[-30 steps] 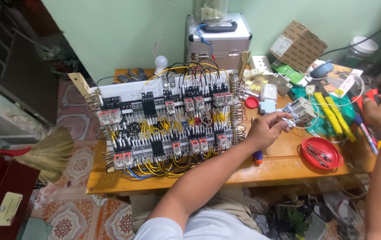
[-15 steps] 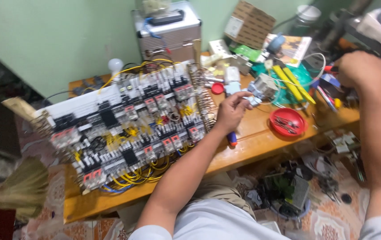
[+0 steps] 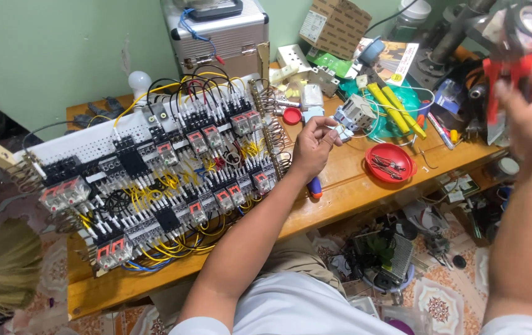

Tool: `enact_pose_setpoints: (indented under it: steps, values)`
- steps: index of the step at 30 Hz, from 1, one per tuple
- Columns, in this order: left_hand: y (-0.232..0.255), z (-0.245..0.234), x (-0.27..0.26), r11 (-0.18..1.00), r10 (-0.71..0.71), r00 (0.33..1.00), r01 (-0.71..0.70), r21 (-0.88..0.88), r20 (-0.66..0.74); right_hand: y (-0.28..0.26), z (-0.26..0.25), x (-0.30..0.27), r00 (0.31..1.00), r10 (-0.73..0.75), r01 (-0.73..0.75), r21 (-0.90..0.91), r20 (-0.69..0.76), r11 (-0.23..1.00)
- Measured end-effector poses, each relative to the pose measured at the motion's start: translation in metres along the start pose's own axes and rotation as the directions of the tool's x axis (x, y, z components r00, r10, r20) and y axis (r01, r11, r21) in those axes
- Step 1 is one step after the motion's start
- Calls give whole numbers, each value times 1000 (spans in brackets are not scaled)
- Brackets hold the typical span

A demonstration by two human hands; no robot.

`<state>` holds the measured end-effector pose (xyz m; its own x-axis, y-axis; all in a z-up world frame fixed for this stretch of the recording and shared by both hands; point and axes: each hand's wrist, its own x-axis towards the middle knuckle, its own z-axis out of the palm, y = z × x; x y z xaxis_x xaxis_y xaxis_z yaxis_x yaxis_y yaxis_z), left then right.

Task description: The person works on a complex electrical board mounted on a wooden frame, using a screwdriver to tighten connections and pliers to strip and cut wires. They handle various colored wires and electrical components, organizing and securing them to the board.

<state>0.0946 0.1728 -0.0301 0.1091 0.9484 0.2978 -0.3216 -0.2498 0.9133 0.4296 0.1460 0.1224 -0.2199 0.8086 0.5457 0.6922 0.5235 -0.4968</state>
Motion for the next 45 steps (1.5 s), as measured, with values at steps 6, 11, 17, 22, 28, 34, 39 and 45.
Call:
enact_pose_setpoints:
  steps: [6,11,17,22,28,34,39,45]
  values:
    - [-6,0,2,1000,-21,1000,21,-7,-1,-51,99,-73,894,448,-382,516,-4,767]
    - [-19,-1,9,978,68,998,-64,-199,10,-53,179,-103,940,214,-309,928,265,209]
    - [-18,1,6,960,13,999,-4,-281,31,-76,205,-110,888,283,-412,900,362,142]
    - [-15,1,4,934,-14,999,30,-357,48,-91,197,-106,847,342,-491,845,407,209]
    - [-16,2,5,922,-21,996,51,-384,81,-92,189,-102,816,379,-558,768,438,314]
    - [-19,2,6,932,-51,992,90,-351,117,-88,190,-99,839,354,-535,744,413,401]
    - [-20,2,5,935,-64,989,105,-339,132,-85,190,-101,867,313,-495,740,387,456]
    - [-14,0,6,947,-51,988,94,-309,145,-81,195,-107,900,266,-434,761,345,482]
